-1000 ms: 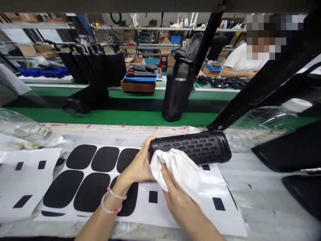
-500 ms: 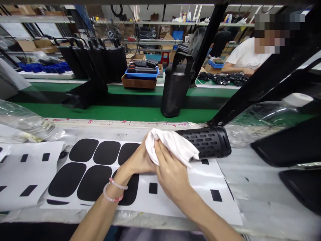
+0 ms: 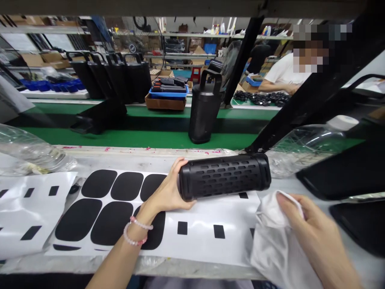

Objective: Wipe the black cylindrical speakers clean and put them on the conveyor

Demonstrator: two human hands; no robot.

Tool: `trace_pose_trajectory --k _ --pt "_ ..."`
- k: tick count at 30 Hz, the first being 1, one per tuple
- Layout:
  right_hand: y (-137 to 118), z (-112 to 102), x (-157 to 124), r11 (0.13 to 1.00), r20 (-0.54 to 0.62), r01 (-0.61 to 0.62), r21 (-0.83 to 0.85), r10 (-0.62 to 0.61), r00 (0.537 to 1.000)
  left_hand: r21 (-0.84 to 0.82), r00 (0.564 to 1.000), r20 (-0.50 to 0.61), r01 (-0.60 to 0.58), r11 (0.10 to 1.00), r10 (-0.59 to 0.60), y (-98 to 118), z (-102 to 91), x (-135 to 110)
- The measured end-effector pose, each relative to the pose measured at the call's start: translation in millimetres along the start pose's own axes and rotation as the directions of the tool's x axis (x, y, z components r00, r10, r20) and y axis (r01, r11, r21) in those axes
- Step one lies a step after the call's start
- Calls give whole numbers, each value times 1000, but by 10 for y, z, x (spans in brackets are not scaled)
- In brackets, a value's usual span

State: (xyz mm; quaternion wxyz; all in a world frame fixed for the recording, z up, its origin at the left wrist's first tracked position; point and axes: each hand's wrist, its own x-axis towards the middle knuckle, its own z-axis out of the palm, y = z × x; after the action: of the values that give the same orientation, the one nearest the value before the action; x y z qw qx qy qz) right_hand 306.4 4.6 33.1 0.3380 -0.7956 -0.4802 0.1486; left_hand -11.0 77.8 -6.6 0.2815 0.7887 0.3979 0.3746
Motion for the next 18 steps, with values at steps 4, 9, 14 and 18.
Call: trace_pose_trajectory --k 4,9,14,18 --pt "301 337 -118 916 -31 258 -307 -281 959 128 975 -2 -219 967 221 -116 51 -16" --pt "676 723 -352 843 79 403 -356 -403 912 43 986 65 -155 987 152 -99 8 -48" --pt "618 493 -232 970 -20 234 -64 -236 972 35 987 139 76 996 -80 22 -5 -60" --pt "431 169 -165 985 -165 -23 170 52 985 51 943 220 243 969 -249 44 24 -71"
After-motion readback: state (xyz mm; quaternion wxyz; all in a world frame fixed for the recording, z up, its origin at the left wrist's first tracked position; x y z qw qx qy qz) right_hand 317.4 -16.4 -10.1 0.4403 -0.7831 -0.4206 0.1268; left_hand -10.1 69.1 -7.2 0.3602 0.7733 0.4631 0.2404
